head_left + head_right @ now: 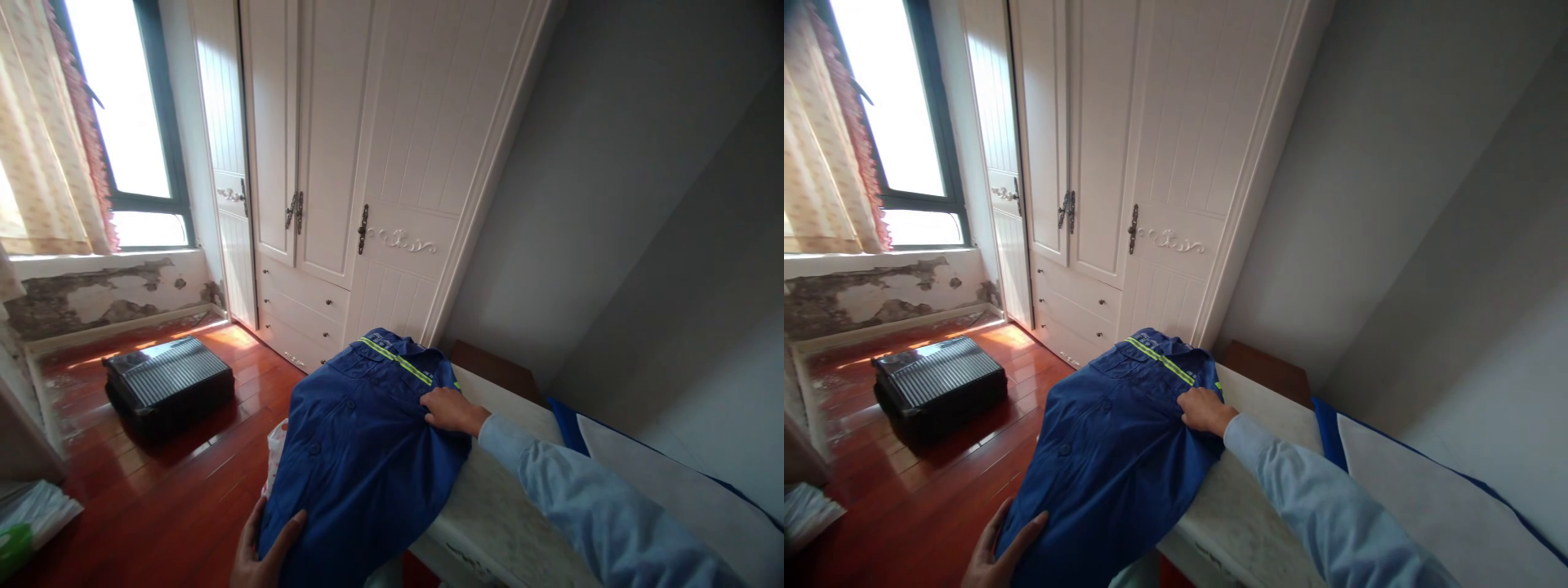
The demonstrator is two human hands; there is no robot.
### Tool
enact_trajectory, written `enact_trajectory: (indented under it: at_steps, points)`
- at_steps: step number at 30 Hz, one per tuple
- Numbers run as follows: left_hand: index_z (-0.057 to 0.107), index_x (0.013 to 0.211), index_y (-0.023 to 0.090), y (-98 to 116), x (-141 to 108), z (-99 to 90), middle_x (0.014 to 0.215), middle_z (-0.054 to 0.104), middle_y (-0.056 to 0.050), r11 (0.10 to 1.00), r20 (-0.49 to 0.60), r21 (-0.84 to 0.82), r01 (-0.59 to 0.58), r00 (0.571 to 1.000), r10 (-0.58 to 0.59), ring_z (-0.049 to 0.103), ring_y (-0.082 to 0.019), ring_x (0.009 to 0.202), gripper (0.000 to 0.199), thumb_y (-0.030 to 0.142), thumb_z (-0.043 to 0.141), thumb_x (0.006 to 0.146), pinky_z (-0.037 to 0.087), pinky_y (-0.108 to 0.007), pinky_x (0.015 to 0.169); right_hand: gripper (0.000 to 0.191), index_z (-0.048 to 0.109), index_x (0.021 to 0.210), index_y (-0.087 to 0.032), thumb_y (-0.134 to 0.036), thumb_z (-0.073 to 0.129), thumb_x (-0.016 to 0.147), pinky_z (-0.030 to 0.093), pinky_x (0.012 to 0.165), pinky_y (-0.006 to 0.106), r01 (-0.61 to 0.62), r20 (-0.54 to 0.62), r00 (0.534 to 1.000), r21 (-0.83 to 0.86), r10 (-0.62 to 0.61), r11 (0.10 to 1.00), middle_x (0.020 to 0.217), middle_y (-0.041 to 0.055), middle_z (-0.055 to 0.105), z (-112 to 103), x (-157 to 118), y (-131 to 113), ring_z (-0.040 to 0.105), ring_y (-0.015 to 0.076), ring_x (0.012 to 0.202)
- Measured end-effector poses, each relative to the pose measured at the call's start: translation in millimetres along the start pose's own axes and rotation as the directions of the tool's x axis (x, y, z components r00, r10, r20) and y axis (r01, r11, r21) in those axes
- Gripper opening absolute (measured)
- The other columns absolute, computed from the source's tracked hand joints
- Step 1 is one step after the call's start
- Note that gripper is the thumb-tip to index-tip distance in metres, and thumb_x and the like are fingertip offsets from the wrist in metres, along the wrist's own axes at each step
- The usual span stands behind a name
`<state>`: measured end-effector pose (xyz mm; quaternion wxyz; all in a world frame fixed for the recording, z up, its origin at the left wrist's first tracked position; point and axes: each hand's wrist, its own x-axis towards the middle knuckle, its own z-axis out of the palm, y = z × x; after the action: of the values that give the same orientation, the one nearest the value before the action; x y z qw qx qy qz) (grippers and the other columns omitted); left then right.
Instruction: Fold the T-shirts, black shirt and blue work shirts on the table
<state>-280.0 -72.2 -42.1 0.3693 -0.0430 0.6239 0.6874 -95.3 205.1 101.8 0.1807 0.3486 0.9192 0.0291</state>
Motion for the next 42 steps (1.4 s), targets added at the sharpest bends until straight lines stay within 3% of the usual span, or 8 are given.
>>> enact_trajectory:
  at_steps: [9, 15, 23, 28, 31, 34, 37, 42]
  points:
    - [0.055, 0.145, 0.029, 21, -40, 8.0, 0.134, 0.064, -0.008, 0.993, 0.147, -0.091, -0.081, 0.985, 0.093, 0.068, -0.034, 0.111, 0.101, 0.041, 0.095, 0.053, 0.06, -0.037, 0.088, 0.015, 0.058, 0.071, -0.014, -0.028, 0.06, 0.076, 0.029, 0.059, 0.023, -0.092, 0.207, 0.978, 0.267, 0.037, 0.959, 0.075, 0.0013, 0.057, -8, -68, 53, 0.05, 0.0121, 0.069]
    - [0.051, 0.147, 0.039, 44, -75, 42.7, 0.139, 0.061, -0.003, 0.953, 0.197, -0.296, -0.057, 0.973, 0.119, 0.071, -0.027, 0.096, 0.106, 0.04, 0.095, 0.051, 0.059, -0.028, 0.068, 0.019, 0.06, 0.074, -0.012, -0.03, 0.054, 0.076, 0.031, 0.059, 0.022, -0.072, 0.041, 0.997, 0.416, 0.06, 0.906, 0.074, 0.0012, 0.059, -66, -103, 103, 0.047, 0.01, 0.065]
    - [0.065, 0.124, 0.027, 72, -66, 73.0, 0.111, 0.071, -0.001, 0.799, 0.148, -0.597, 0.066, 0.989, 0.029, 0.067, -0.014, 0.083, 0.05, 0.022, 0.074, 0.075, 0.057, -0.022, 0.07, 0.036, 0.07, 0.118, -0.016, -0.029, 0.064, 0.085, 0.045, 0.087, 0.027, -0.015, -0.37, 0.929, 0.039, 0.028, 0.999, 0.121, 0.0114, 0.067, -171, -1, 59, 0.062, 0.024, 0.11]
    - [0.057, 0.092, 0.02, 71, -35, 58.4, 0.093, 0.067, -0.004, 0.745, 0.17, -0.638, 0.193, 0.979, -0.108, 0.067, -0.016, 0.083, 0.009, 0.021, 0.058, 0.083, 0.059, -0.027, 0.077, 0.051, 0.058, 0.141, -0.017, -0.042, 0.061, 0.096, 0.043, 0.106, 0.036, 0.05, -0.367, 0.929, -0.034, -0.059, 0.998, 0.139, 0.0166, 0.056, -146, 87, -1, 0.053, 0.0284, 0.129]
    - [0.053, 0.1, 0.021, 61, -17, 39.1, 0.099, 0.065, -0.007, 0.803, 0.182, -0.553, 0.223, 0.973, -0.144, 0.068, -0.022, 0.096, 0.018, 0.026, 0.055, 0.082, 0.059, -0.04, 0.091, 0.061, 0.05, 0.149, -0.017, -0.051, 0.057, 0.099, 0.034, 0.117, 0.043, 0.08, -0.364, 0.928, -0.022, -0.082, 0.997, 0.149, 0.0177, 0.048, -109, 104, -6, 0.045, 0.0289, 0.139]
    - [0.049, 0.123, 0.021, 45, -4, 25.3, 0.118, 0.061, -0.011, 0.929, -0.09, -0.369, -0.03, 0.996, -0.004, 0.061, -0.032, 0.121, 0.053, 0.032, 0.068, 0.075, 0.048, -0.055, 0.108, 0.06, 0.046, 0.153, -0.021, -0.051, 0.053, 0.101, 0.024, 0.124, 0.041, 0.011, -0.373, 0.927, 0.1, 0.027, 0.995, 0.155, 0.0145, 0.041, -77, 103, 17, 0.036, 0.025, 0.147]
    - [0.035, 0.147, 0.023, 31, -2, 32.7, 0.15, 0.042, -0.017, 0.9, -0.33, 0.08, -0.428, 0.841, 0.429, 0.042, -0.039, 0.141, 0.093, 0.043, 0.081, 0.069, 0.036, -0.061, 0.118, 0.066, 0.043, 0.155, -0.018, -0.055, 0.051, 0.1, 0.032, 0.12, 0.042, -0.295, -0.231, 0.899, 0.306, 0.371, 0.905, 0.154, 0.0177, 0.042, -50, 95, 56, 0.039, 0.0289, 0.145]
    - [0.044, 0.146, 0.019, 32, -9, 101.3, 0.155, 0.041, -0.017, 0.324, 0.113, 0.504, -0.801, 0.433, 0.894, 0.033, -0.031, 0.149, 0.058, 0.046, 0.055, 0.096, 0.031, -0.054, 0.123, 0.074, 0.058, 0.139, 0.0, -0.061, 0.052, 0.097, 0.048, 0.104, 0.047, -0.626, 0.069, 0.753, 0.382, 0.655, 0.679, 0.135, 0.0289, 0.056, -3, 86, 101, 0.057, 0.0368, 0.127]
